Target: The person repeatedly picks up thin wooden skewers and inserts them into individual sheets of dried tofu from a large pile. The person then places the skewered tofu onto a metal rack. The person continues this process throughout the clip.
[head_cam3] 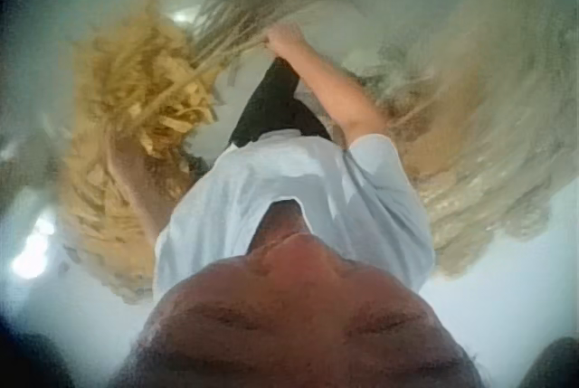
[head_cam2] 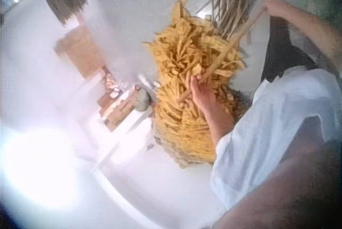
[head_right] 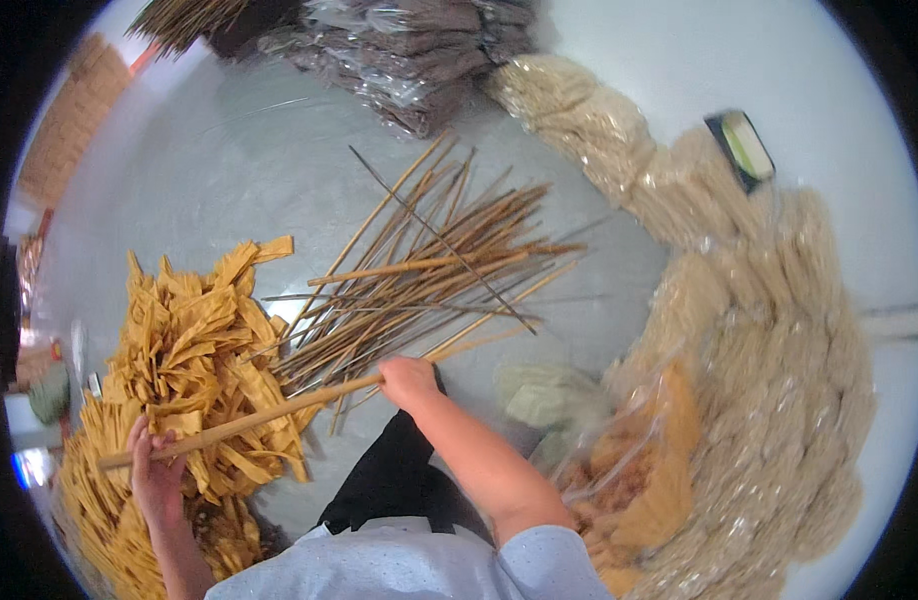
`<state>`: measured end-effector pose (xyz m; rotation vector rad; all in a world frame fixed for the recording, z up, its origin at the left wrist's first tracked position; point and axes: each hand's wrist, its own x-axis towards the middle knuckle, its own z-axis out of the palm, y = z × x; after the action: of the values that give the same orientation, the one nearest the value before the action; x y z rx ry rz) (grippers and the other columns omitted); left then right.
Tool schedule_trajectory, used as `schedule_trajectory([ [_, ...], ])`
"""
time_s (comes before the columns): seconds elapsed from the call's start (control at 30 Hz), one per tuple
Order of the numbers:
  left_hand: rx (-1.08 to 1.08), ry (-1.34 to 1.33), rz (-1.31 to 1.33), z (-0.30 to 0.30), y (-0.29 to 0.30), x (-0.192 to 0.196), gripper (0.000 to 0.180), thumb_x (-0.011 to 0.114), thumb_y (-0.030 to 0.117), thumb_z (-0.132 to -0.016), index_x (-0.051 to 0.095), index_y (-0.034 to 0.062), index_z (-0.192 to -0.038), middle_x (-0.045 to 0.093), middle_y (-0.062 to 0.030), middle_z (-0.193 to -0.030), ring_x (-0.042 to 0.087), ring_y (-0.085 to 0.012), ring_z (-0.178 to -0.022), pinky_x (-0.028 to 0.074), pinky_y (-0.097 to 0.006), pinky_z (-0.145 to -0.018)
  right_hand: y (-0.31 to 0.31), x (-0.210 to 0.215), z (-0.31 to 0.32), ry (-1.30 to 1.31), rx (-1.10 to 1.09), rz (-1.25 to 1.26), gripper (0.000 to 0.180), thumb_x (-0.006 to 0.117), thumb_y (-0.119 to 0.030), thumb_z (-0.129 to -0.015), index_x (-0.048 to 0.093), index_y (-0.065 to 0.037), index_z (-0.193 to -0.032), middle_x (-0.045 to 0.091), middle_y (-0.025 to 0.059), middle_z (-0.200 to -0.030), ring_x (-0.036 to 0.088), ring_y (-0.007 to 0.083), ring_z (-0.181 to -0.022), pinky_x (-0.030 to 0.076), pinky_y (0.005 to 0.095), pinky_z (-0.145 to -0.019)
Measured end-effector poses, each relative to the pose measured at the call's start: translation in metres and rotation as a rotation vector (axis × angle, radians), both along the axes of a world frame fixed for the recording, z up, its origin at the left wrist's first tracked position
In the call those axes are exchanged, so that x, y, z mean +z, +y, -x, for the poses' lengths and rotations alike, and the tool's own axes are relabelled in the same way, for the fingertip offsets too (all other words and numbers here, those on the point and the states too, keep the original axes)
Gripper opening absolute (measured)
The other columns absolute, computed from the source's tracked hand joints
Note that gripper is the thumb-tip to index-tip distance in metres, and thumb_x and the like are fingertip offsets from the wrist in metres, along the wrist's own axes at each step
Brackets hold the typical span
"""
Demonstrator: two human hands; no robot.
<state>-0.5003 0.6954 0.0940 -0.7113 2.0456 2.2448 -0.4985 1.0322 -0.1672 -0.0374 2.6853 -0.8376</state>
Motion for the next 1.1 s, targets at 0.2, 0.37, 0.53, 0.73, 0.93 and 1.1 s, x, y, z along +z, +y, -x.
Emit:
schedule_trajectory([
  [0.2, 0.413, -0.375, -0.277, 0.032, 0.034, -0.138, 0.017, 0.059, 0.031, -0.091, 0.060, 0.0144, -0.094, 0.060, 0.0028, -0.082, 0.058, -0.0115, -0.075, 0.050, -0.031, -0.074, 0.096, -0.046, 0.009, -0.003, 0.145, -0.101, 0.012, 0.059, -0.021, -0.077, 0.061, -0.010, -0.081, 0.063, 0.0121, -0.081, 0.062, 0.0324, -0.080, 0.048, 0.0459, -0.068],
  [0.37, 0.435, -0.447, -0.515, 0.004, 0.063, -0.229, 0.020, 0.061, 0.029, -0.089, 0.058, 0.0101, -0.086, 0.061, -0.0016, -0.081, 0.059, -0.0159, -0.076, 0.051, -0.032, -0.074, 0.140, -0.029, 0.041, -0.215, 0.347, -0.156, 0.013, 0.057, -0.022, -0.079, 0.062, -0.011, -0.084, 0.064, 0.0118, -0.081, 0.062, 0.0321, -0.081, 0.048, 0.0463, -0.069],
  [0.53, 0.377, -0.687, -0.701, 0.020, 0.182, -0.278, 0.019, 0.058, 0.029, -0.091, 0.057, 0.0097, -0.092, 0.063, -0.0053, -0.092, 0.059, -0.0209, -0.093, 0.052, -0.039, -0.081, 0.166, -0.022, 0.073, -0.314, 0.582, -0.098, 0.020, 0.059, -0.029, -0.080, 0.063, -0.013, -0.091, 0.065, 0.0133, -0.083, 0.063, 0.0318, -0.085, 0.048, 0.0457, -0.071],
  [0.73, 0.598, -0.719, -0.669, 0.032, 0.255, -0.352, 0.025, 0.046, 0.035, -0.096, 0.050, 0.0120, -0.105, 0.060, -0.0052, -0.102, 0.058, -0.0234, -0.100, 0.051, -0.043, -0.084, 0.208, -0.090, 0.132, -0.446, 0.620, 0.041, 0.034, 0.065, -0.040, -0.078, 0.066, -0.014, -0.101, 0.067, 0.0125, -0.088, 0.063, 0.0324, -0.089, 0.050, 0.0418, -0.075],
  [0.93, 0.747, -0.820, -0.623, 0.020, 0.280, -0.483, 0.030, 0.044, 0.038, -0.097, 0.046, 0.0116, -0.110, 0.059, -0.0050, -0.097, 0.059, -0.0222, -0.095, 0.051, -0.044, -0.082, 0.247, -0.216, 0.245, -0.474, 0.242, 0.026, 0.029, 0.062, -0.035, -0.080, 0.066, -0.010, -0.095, 0.068, 0.0111, -0.086, 0.065, 0.0275, -0.082, 0.050, 0.0378, -0.072],
  [1.1, 0.773, -0.884, -0.490, 0.043, 0.302, -0.602, 0.031, 0.044, 0.037, -0.096, 0.043, 0.0125, -0.114, 0.059, -0.0067, -0.094, 0.061, -0.0220, -0.089, 0.052, -0.045, -0.078, 0.263, -0.372, 0.327, -0.409, 0.074, -0.077, 0.026, 0.061, -0.027, -0.080, 0.067, -0.006, -0.095, 0.067, 0.0150, -0.092, 0.064, 0.0296, -0.086, 0.049, 0.0385, -0.078],
])
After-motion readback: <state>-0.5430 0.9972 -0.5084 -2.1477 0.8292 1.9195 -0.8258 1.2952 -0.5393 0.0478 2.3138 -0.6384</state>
